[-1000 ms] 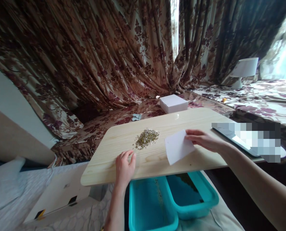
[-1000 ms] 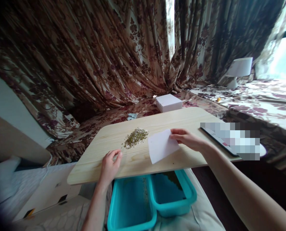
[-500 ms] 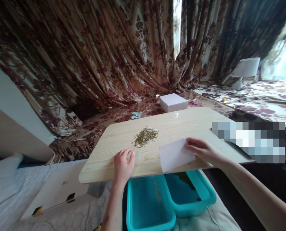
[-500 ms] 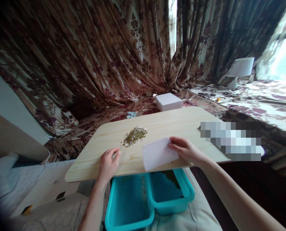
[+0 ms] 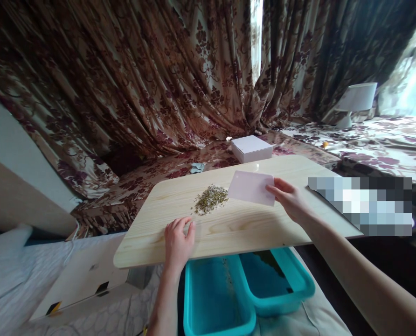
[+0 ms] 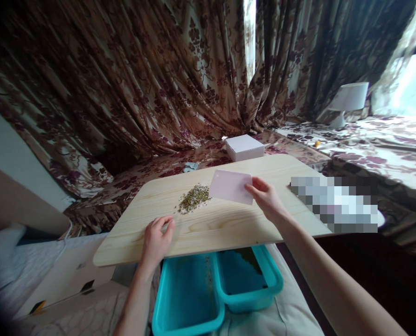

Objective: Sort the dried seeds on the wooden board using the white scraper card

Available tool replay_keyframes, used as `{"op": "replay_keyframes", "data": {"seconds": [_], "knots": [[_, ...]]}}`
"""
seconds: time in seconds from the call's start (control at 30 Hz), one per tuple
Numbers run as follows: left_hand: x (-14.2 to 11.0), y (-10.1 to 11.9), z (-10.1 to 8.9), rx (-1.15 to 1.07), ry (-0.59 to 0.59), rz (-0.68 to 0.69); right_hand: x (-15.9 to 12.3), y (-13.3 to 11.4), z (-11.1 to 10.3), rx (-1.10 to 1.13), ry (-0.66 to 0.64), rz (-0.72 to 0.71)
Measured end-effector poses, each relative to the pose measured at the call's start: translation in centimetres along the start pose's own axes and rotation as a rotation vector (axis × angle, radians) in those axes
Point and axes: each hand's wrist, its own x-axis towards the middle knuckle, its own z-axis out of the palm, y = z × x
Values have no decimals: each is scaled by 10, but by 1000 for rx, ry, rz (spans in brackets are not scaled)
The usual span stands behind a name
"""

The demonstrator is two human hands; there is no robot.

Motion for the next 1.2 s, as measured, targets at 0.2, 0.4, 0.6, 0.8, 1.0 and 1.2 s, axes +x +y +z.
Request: {"op": "replay_keyframes", "data": {"seconds": [0.2, 0.4, 0.6, 0.8, 1.0, 1.2], "knots": [[0, 1, -1, 18, -2, -6, -37, 8, -19, -96, 140, -42], [-1, 1, 0, 50, -17, 7, -75, 22, -22, -55, 175, -22], [0, -1, 1, 59, -11, 31, -79, 10, 7, -20, 38, -58], [0, 1, 2, 58, 2, 35, -13, 10, 13, 15, 100, -203], [0, 0, 2, 50, 3, 36, 33, 38, 30, -86, 106, -310], [-1, 0, 4, 60, 5, 26, 34, 48, 29, -141, 122, -318]]}}
